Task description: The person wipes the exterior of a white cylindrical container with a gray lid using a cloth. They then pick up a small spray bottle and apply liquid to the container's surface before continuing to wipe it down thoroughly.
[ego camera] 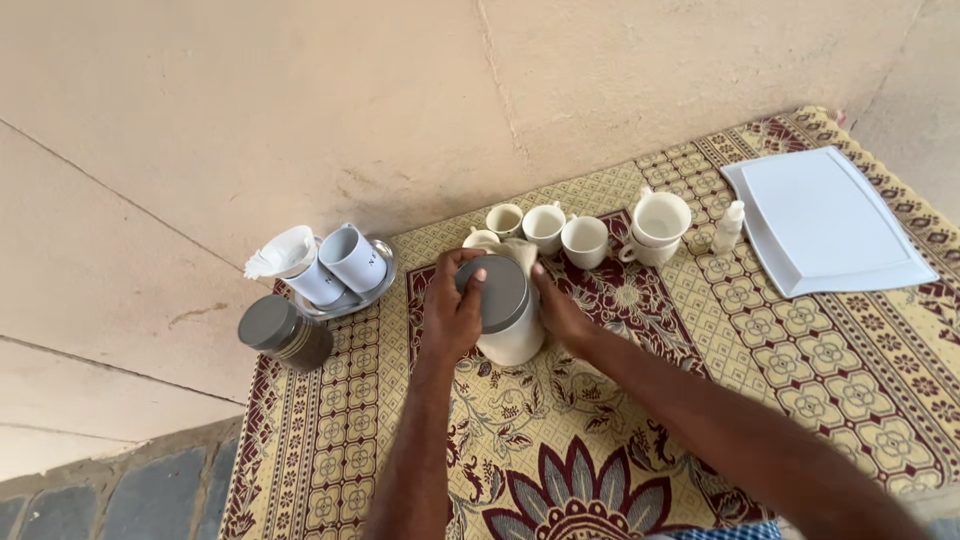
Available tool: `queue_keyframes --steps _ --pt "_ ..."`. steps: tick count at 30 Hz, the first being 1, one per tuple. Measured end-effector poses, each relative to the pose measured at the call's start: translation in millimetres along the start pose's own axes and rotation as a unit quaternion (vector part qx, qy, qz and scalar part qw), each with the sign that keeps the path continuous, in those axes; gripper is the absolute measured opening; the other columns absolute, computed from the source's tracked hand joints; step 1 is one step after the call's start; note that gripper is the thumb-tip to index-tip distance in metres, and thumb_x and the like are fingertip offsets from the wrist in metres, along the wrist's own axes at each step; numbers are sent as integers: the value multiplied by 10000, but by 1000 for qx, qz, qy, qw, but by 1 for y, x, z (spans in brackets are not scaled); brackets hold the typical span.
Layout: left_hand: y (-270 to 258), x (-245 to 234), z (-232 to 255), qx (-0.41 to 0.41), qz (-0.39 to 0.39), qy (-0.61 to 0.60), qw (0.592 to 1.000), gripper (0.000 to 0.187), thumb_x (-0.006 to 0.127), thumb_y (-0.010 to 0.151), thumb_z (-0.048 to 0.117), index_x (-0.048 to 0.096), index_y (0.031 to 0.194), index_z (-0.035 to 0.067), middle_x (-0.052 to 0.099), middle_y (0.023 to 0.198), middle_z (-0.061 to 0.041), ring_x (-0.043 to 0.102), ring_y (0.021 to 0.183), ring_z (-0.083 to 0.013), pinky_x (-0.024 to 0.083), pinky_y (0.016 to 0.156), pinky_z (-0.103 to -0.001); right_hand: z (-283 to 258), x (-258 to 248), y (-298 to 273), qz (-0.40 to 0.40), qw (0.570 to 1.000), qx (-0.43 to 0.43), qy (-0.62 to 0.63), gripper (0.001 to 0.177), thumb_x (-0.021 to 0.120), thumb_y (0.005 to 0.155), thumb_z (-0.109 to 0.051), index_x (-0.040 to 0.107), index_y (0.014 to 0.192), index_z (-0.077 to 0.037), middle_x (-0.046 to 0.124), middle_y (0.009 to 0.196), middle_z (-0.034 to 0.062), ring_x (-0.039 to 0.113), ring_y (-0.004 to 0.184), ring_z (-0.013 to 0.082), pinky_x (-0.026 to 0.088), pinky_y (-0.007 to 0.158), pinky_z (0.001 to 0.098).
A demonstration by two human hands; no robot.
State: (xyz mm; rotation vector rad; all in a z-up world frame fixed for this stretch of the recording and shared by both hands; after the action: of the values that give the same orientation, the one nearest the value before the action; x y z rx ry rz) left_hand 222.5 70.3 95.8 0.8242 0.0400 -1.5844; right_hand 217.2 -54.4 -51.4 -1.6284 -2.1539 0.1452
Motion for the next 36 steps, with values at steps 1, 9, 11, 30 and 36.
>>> queue_keyframes --steps 1,9,11,30,36 --pt "0 -2 2 -5 -7 25 1000 316 585 1010 242 581 1263 52 704 1201 -178 698 1112 -335 550 950 -464 9 -7 -5 17 1000 -19 -11 805 92 994 -621 160 1595 -89 343 1589 259 407 1431 417 316 1184 582" --pt "4 9 14 -55 -61 228 970 519 450 1065 428 530 1379 23 648 1236 -248 633 1108 -431 503 920 -548 65 -15 -71 138 978 -152 31 680 279 1175 -440 440 1129 220 607 956 214 619 903 324 547 1051 538" --pt "7 19 23 18 -11 309 951 539 431 1074 448 536 1339 -9 662 1178 -279 646 1044 -461 525 827 -569 42 6 -77 140 965 -223 -7 623 321 1175 -424 531 1124 160 621 964 224 610 925 351 533 1024 536" --pt "-3 14 37 18 -52 248 967 538 550 993 539 628 1226 61 697 1141 -184 677 1068 -372 536 904 -527 20 -17 35 13 982 -74 -171 482 306 1011 -266 503 1333 33 657 1235 235 691 1105 361 596 1012 485" --pt "-9 1 68 60 29 278 958 416 598 969 461 676 1171 106 669 1150 -191 666 1043 -381 538 866 -511 69 -18 -29 118 985 0 -126 433 343 1030 -211 497 1320 71 633 1232 253 630 1182 367 536 1059 483"
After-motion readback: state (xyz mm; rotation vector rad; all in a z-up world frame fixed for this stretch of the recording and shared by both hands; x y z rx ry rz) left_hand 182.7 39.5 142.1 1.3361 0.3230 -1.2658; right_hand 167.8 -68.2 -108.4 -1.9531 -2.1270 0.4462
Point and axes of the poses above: each hand's wrist, its own y-axis towards the middle knuckle, its own x-axis out of the palm, z = x × y, the point moved 10 cm from there along y, towards the middle knuckle
